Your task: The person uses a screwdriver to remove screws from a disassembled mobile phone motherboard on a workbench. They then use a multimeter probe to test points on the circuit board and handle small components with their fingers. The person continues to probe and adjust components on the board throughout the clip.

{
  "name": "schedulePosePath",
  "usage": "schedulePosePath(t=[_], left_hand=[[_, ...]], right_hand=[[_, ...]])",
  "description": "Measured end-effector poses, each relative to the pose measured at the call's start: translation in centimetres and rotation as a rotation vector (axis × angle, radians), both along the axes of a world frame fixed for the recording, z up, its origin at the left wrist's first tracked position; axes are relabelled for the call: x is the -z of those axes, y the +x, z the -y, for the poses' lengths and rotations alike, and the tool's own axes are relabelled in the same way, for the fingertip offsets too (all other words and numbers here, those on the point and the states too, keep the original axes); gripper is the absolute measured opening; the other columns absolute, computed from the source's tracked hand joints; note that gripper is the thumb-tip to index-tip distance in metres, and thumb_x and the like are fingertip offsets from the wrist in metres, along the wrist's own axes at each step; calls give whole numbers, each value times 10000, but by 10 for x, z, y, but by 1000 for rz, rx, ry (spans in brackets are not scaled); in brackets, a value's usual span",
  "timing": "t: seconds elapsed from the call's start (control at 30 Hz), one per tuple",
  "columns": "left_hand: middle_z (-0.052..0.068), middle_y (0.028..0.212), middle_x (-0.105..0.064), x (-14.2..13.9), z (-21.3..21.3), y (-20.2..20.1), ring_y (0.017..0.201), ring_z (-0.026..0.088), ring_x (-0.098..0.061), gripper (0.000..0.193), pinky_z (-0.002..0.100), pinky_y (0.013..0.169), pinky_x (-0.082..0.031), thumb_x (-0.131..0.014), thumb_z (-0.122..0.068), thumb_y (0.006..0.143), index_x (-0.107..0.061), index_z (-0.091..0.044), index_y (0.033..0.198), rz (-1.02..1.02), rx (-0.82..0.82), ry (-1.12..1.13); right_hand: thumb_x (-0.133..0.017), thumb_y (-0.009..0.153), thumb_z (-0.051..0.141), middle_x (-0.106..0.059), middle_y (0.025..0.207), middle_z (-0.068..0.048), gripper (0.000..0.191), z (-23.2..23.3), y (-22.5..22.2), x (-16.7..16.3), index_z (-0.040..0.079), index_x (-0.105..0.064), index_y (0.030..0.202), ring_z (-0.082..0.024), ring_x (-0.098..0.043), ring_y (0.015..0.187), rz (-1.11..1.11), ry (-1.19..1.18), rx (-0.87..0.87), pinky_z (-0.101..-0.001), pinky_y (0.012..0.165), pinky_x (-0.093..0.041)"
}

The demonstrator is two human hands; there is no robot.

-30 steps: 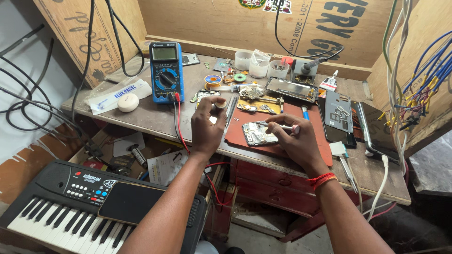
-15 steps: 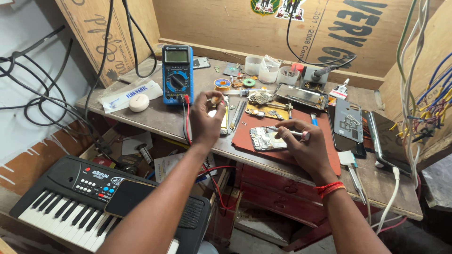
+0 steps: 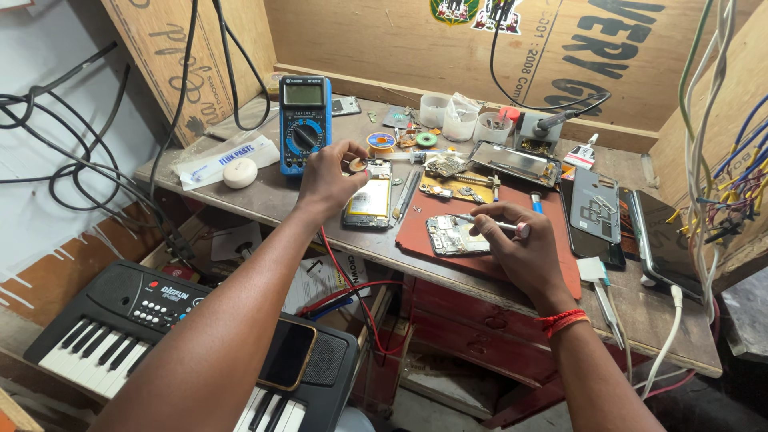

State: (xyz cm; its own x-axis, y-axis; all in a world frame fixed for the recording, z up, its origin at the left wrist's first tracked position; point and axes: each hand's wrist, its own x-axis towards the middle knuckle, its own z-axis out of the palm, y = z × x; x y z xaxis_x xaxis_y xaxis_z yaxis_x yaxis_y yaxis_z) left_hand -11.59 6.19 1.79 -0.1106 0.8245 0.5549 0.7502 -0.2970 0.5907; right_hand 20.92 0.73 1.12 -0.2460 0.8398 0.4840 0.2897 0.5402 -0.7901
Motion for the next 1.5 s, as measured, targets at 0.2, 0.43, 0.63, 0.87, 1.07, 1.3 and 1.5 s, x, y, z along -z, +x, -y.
schedulePosePath(t=[0.2,0.43,0.63,0.87,1.07,1.3,1.5], left_hand=[[80,1058,-690,-5,3,1,981,212,-710,193,349,897,-585,-800,-126,806,-700,-109,970,-94,-65,9],[98,1020,-713,0,7,10,981,228,-710,212,364,898,-585,-818,-114,798,-697,-99,971,-142,-12,84],[92,1016,-744,1,-1,20,964,263,-739,221,392,841,-589,-814,-115,780,-686,-96,959,-88,25,190],[31,900,-758,-8,-31,46,998,257,-662,180,461,871,-438,-868,-261,778,-725,-172,840,-282,-122,138],[-1,902,-763,-6,-51,59,1038,227,-637,147,443,902,-378,-857,-225,759,-740,-192,842,-342,-131,124],[9,928,-759,4,-60,61,1060,208,-633,113,445,935,-361,-813,-174,786,-757,-200,880,-443,-138,23],[9,989,-750,0,-55,53,1111,214,-618,192,488,943,-350,-793,-171,772,-749,-199,956,-484,-83,-19]], right_hand=[[-681,968,180,-770,808,-33,205,1,0,-1,16,-764,1057,-36,-630,649,6,-11,17,-212,527,-472],[-672,967,160,-776,815,-24,200,1,0,-3,10,-763,1064,-31,-635,655,6,-3,13,-208,540,-481],[-677,967,163,-773,814,-35,201,0,-1,0,7,-764,1059,-46,-648,671,19,4,24,-219,550,-485],[-689,957,130,-783,835,-62,173,3,-4,0,-2,-766,1039,-81,-733,779,72,84,39,-240,646,-563],[-687,956,135,-776,843,-67,177,5,-7,-3,-4,-755,1041,-83,-738,788,27,42,39,-241,634,-596],[-689,958,140,-776,831,-67,183,4,-8,-2,-1,-762,1047,-84,-735,767,32,52,62,-240,624,-594],[-685,961,140,-771,830,-61,181,3,-6,0,-2,-759,1046,-77,-729,772,1,30,51,-234,619,-594]])
